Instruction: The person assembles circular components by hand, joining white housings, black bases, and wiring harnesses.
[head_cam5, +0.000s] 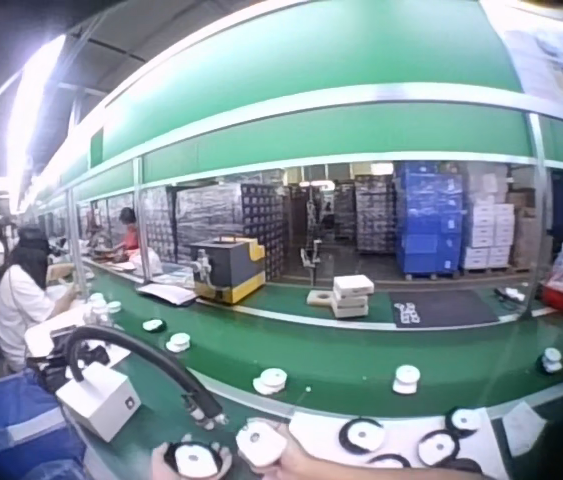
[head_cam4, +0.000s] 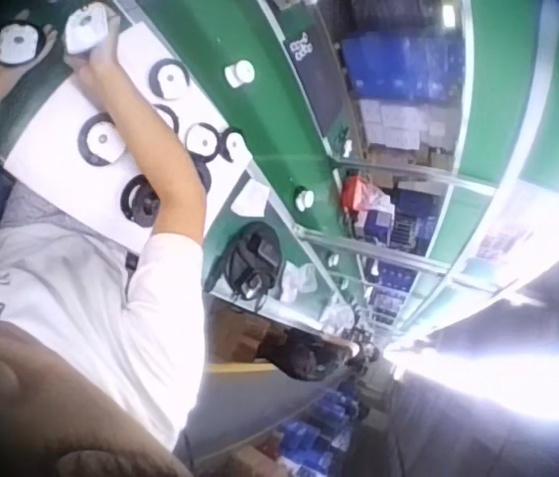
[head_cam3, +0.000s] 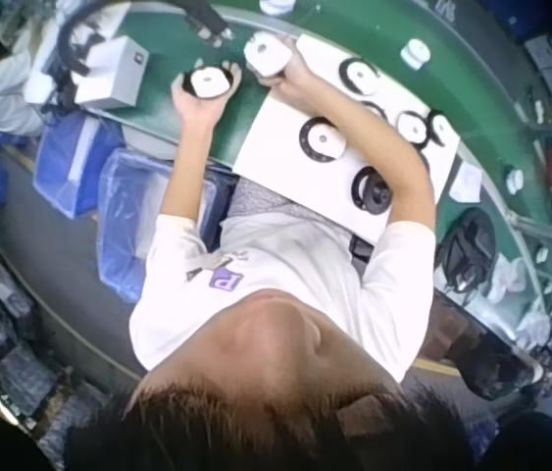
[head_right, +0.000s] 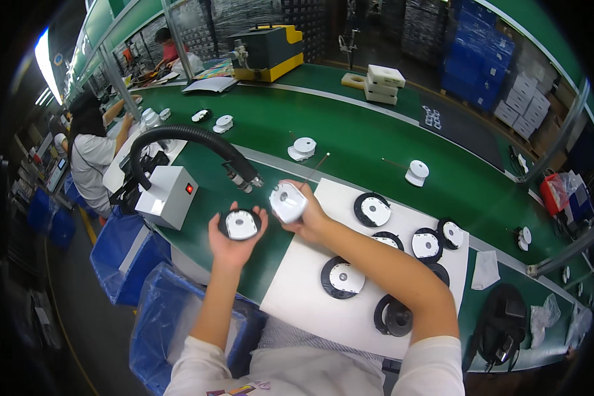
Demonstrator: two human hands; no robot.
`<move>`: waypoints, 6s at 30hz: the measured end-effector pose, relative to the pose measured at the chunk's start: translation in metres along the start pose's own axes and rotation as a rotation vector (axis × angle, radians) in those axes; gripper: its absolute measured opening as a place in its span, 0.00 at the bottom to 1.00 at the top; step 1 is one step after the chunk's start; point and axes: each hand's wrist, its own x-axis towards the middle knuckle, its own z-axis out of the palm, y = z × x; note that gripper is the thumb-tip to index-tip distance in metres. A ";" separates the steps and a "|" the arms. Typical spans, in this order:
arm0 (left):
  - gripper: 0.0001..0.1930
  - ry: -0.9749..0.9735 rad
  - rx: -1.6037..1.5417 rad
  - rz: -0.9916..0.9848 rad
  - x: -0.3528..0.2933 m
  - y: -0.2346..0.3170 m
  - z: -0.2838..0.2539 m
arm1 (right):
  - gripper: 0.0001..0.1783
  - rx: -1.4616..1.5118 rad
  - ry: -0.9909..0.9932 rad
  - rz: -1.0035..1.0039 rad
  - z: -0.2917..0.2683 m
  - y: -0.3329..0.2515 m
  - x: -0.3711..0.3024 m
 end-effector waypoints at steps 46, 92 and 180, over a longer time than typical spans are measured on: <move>0.47 -1.358 1.012 0.241 -0.021 -0.289 0.132 | 0.24 -1.689 0.754 -1.661 -0.060 -0.142 -0.240; 0.37 -1.382 1.118 0.074 0.005 -0.302 0.131 | 0.32 -1.745 0.835 -1.606 -0.093 -0.164 -0.222; 0.35 -0.316 0.087 -0.327 0.007 -0.020 -0.009 | 0.23 -0.434 0.218 -0.200 -0.044 -0.046 0.032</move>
